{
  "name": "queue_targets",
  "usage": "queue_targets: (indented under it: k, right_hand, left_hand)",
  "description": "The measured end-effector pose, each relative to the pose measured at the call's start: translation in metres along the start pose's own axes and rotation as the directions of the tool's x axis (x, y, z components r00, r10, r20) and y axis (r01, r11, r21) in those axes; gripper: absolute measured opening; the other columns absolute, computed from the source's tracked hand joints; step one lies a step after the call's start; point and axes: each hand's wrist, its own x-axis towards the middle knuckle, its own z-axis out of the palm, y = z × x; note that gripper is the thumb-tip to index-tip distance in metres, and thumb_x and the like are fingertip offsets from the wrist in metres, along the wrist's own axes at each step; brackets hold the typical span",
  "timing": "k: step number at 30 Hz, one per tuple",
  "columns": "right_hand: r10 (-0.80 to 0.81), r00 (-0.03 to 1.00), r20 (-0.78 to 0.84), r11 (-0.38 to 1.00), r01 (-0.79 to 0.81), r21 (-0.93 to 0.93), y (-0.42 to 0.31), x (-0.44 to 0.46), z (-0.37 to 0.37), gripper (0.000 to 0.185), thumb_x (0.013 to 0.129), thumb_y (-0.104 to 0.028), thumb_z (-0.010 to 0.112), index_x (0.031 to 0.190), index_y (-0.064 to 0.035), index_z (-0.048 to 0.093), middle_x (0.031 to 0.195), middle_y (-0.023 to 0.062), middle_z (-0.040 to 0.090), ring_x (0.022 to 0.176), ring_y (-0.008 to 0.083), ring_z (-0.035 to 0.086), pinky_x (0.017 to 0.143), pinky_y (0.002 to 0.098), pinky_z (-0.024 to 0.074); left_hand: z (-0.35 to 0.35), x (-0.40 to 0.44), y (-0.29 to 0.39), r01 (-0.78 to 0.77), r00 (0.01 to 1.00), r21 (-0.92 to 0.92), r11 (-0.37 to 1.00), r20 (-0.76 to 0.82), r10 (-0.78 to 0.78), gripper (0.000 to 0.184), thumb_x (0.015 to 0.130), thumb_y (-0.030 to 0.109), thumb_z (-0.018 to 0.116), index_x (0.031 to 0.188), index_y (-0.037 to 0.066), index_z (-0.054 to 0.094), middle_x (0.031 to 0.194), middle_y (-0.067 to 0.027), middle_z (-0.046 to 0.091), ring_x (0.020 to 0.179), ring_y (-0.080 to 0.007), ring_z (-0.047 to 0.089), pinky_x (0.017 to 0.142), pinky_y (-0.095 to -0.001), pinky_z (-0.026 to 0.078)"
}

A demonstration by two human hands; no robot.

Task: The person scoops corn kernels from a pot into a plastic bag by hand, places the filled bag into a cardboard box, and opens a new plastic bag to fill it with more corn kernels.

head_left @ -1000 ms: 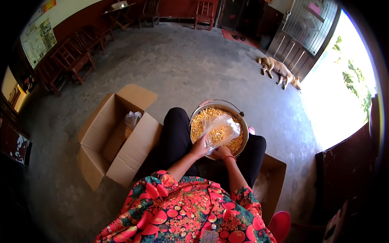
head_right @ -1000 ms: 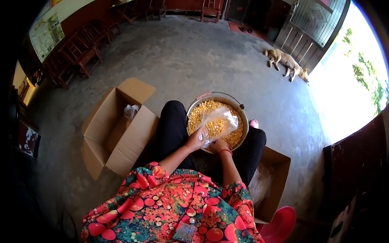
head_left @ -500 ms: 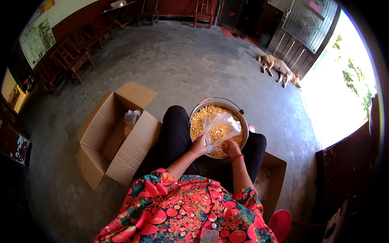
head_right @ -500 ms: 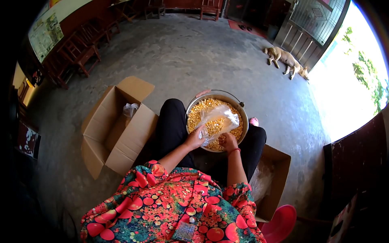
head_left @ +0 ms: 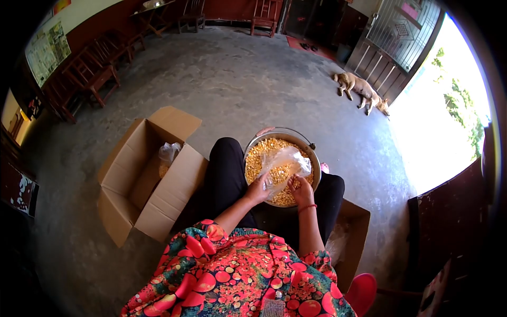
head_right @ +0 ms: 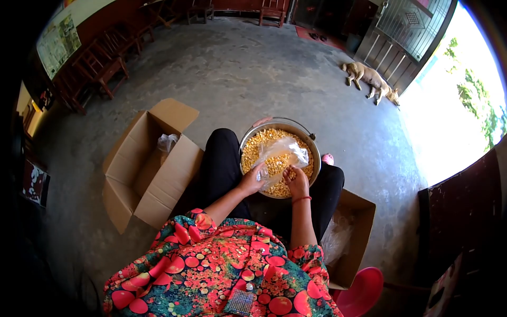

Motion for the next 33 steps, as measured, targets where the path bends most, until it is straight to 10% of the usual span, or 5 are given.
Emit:
queue_targets:
  k: [5, 12, 16, 19, 33]
  right_hand:
    - [-0.285, 0.857, 0.428, 0.623, 0.505, -0.597, -0.009, -0.02, 0.06, 0.028, 0.081, -0.018, 0.048, 0.104, -0.0021, 0.049, 0.098, 0.0084, 0.054, 0.093, 0.017, 0.049, 0.071, 0.0282, 0.0427]
    - [-0.181, 0.981, 0.073, 0.699, 0.181, -0.692, -0.02, -0.006, 0.022, 0.023, 0.08, -0.023, 0.047, 0.093, -0.0066, 0.058, 0.081, 0.0001, 0.06, 0.068, 0.0165, 0.057, 0.056, 0.0242, 0.042]
    - [-0.302, 0.938, 0.171, -0.224, 0.104, -0.969, -0.007, 0.003, -0.027, 0.026, 0.071, -0.023, 0.054, 0.088, -0.0042, 0.058, 0.078, 0.0163, 0.06, 0.069, 0.0308, 0.058, 0.066, 0.0367, 0.0466]
    - [-0.27, 0.922, 0.278, -0.416, 0.149, -0.897, 0.015, 0.014, -0.034, 0.033, 0.068, -0.025, 0.055, 0.094, -0.0047, 0.057, 0.088, 0.0237, 0.056, 0.083, 0.0349, 0.055, 0.076, 0.0408, 0.0436]
    - [0.013, 0.996, 0.089, -0.486, 0.084, -0.87, 0.045, 0.014, -0.016, 0.042, 0.07, -0.037, 0.052, 0.097, -0.0055, 0.058, 0.094, 0.0204, 0.057, 0.089, 0.0349, 0.054, 0.079, 0.0402, 0.0423]
  left_hand:
    - [-0.003, -0.001, 0.006, 0.032, 0.999, 0.006, 0.999, 0.014, -0.033, 0.063, 0.064, 0.007, 0.058, 0.122, 0.004, 0.034, 0.116, -0.0205, 0.044, 0.108, -0.0301, 0.044, 0.09, -0.0321, 0.036]
    - [-0.005, 0.0, 0.01, 0.067, 0.997, -0.022, 0.998, 0.037, -0.066, 0.062, 0.065, 0.007, 0.058, 0.122, 0.002, 0.034, 0.116, -0.0209, 0.044, 0.108, -0.0304, 0.044, 0.09, -0.0325, 0.036]
    - [-0.001, 0.001, 0.005, 0.013, 1.0, -0.035, 0.999, -0.009, -0.013, 0.062, 0.065, 0.007, 0.058, 0.122, 0.002, 0.034, 0.115, -0.021, 0.045, 0.107, -0.0306, 0.045, 0.09, -0.0326, 0.036]
    - [-0.001, 0.001, 0.001, -0.004, 1.0, -0.02, 1.0, 0.001, 0.004, 0.062, 0.065, 0.008, 0.058, 0.121, 0.001, 0.033, 0.115, -0.0212, 0.045, 0.106, -0.0307, 0.045, 0.09, -0.0328, 0.036]
    - [-0.001, 0.0, -0.001, -0.027, 1.0, -0.047, 0.999, -0.008, 0.026, 0.06, 0.065, 0.009, 0.058, 0.121, 0.001, 0.035, 0.112, -0.0206, 0.047, 0.104, -0.0295, 0.047, 0.088, -0.0317, 0.037]
